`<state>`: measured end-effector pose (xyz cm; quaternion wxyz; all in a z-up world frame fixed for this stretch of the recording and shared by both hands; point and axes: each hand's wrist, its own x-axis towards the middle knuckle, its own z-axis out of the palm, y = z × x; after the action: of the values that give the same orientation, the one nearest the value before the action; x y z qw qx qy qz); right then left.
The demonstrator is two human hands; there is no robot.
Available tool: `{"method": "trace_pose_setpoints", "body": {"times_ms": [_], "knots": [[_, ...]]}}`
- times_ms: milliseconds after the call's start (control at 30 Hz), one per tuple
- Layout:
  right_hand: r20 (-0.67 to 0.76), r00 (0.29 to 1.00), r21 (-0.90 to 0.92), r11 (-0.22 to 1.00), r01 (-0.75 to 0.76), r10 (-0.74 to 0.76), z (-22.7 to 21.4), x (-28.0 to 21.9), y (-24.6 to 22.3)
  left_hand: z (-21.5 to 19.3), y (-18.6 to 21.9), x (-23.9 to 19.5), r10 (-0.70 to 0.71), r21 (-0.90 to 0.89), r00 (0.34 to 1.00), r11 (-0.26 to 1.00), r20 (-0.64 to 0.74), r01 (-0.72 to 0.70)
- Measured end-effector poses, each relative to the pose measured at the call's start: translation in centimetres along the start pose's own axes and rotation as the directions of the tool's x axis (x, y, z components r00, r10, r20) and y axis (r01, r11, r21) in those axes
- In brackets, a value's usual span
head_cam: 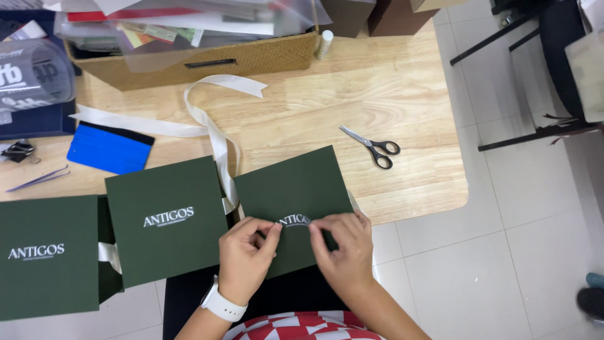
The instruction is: Applying logo stickers to green gift boxes and smoothing them with a squeegee
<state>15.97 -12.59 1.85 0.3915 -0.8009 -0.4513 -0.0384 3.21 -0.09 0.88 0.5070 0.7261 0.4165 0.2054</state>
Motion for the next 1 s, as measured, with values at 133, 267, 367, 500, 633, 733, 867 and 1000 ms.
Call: {"method": "trace_pose_setpoints", "body": {"times_ms": [133, 267, 367, 500, 633, 733, 867, 1000], "knots": [[0.006, 0.998, -0.028, 0.998, 0.058, -0.058, -0.6, 0.2, -1.6, -0.2, -0.3, -0.2, -0.01, -0.025, 1.0, 1.0, 0.019, 0.011], [-0.003, 1.0, 0.033, 0.999, 0.03, -0.03, -0.5, 0.1, -1.3, 0.0, -0.2, -0.2, -0.146, -0.069, 0.989, 0.987, 0.016, 0.147], [0.059, 0.994, 0.093, 0.99, -0.102, 0.096, 0.2, -0.5, 0.1, 0.0, -0.1, 0.0, -0.187, -0.06, 0.982, 0.98, 0.012, 0.187], [0.075, 0.98, 0.12, 0.974, -0.194, 0.186, 1.0, -0.4, 1.8, 0.1, 0.1, 0.2, -0.104, -0.004, 0.995, 0.995, -0.003, 0.104], [0.104, 0.968, 0.112, 0.965, -0.238, 0.227, 1.3, 0.0, 2.7, 0.1, 0.2, 0.4, -0.1, -0.02, 0.995, 0.995, -0.004, 0.1], [0.129, 0.944, 0.052, 0.948, -0.313, 0.305, 1.8, -0.3, 3.5, 0.1, 0.4, 0.6, -0.129, 0.009, 0.992, 0.992, 0.015, 0.129], [0.142, 0.936, 0.018, 0.945, -0.327, 0.321, 2.1, -0.2, 3.8, 0.2, 0.3, 0.7, -0.128, -0.001, 0.99, 0.992, 0.052, 0.128], [0.135, 0.935, -0.006, 0.944, -0.329, 0.327, 2.3, 0.0, 4.0, 0.2, 0.4, 1.0, -0.083, 0.043, 0.995, 0.996, 0.055, 0.081]]}}
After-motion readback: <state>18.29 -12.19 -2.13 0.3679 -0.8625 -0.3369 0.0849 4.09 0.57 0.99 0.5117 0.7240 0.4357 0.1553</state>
